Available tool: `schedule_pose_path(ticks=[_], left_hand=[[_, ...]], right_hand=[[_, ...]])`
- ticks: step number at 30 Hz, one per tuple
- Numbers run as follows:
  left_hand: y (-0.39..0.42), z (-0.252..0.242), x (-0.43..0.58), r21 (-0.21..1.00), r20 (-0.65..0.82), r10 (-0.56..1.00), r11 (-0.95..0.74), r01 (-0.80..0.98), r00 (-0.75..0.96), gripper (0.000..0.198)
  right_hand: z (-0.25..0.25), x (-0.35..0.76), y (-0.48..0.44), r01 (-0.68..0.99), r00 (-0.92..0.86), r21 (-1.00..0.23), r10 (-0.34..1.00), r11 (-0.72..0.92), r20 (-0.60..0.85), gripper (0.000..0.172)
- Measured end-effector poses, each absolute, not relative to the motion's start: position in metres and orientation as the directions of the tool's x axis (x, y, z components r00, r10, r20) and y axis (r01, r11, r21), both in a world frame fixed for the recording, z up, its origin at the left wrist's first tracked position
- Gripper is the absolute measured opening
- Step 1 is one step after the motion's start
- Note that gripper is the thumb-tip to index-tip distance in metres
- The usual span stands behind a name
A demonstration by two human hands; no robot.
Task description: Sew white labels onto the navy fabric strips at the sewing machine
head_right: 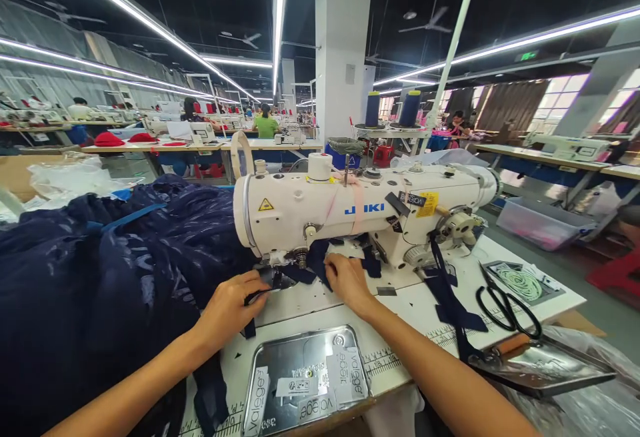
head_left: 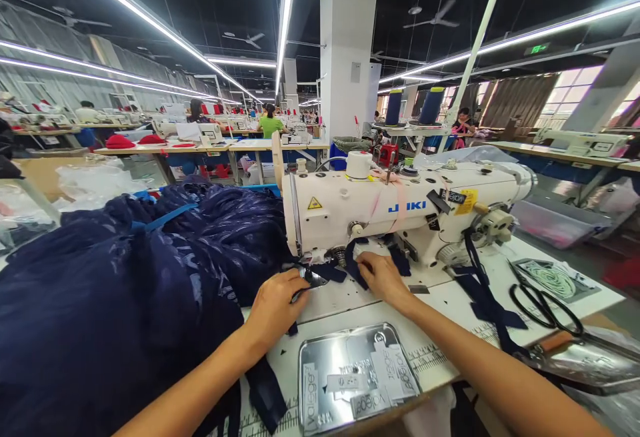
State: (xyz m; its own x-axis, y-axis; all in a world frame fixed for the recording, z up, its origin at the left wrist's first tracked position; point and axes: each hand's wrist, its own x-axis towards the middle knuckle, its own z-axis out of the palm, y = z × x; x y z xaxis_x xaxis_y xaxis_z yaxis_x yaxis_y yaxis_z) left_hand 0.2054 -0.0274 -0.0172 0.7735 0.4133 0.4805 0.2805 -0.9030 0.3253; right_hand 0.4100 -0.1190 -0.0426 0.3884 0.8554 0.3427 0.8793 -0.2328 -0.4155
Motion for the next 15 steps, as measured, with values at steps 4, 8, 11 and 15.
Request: schedule_pose_path(ticks=[4, 8, 11, 15], left_hand=[[-0.017, -0.03, 0.215, -0.372, 0.504, -0.083, -0.919, 0.13, 0.86, 0.025], [-0.01, -0.042, 0.213, -0.502, 0.419, -0.175, -0.862, 0.067, 0.891, 0.028], [-0.011, -0.045, 0.211, -0.542, 0.365, -0.184, -0.839, 0.048, 0.913, 0.027], [-0.015, -0.044, 0.212, -0.567, 0.336, -0.196, -0.823, 0.032, 0.921, 0.022]], right_hand=[[-0.051, 0.403, -0.114, 0.843, 0.409, -0.467, 0.883, -0.268, 0.231, 0.015], [-0.053, 0.414, -0.128, 0.935, 0.112, -0.354, 0.933, 0.018, 0.343, 0.014], [-0.053, 0.423, -0.138, 0.946, -0.122, -0.236, 0.919, 0.222, 0.375, 0.008], [-0.053, 0.426, -0.139, 0.933, -0.318, -0.014, 0.845, 0.358, 0.431, 0.012]])
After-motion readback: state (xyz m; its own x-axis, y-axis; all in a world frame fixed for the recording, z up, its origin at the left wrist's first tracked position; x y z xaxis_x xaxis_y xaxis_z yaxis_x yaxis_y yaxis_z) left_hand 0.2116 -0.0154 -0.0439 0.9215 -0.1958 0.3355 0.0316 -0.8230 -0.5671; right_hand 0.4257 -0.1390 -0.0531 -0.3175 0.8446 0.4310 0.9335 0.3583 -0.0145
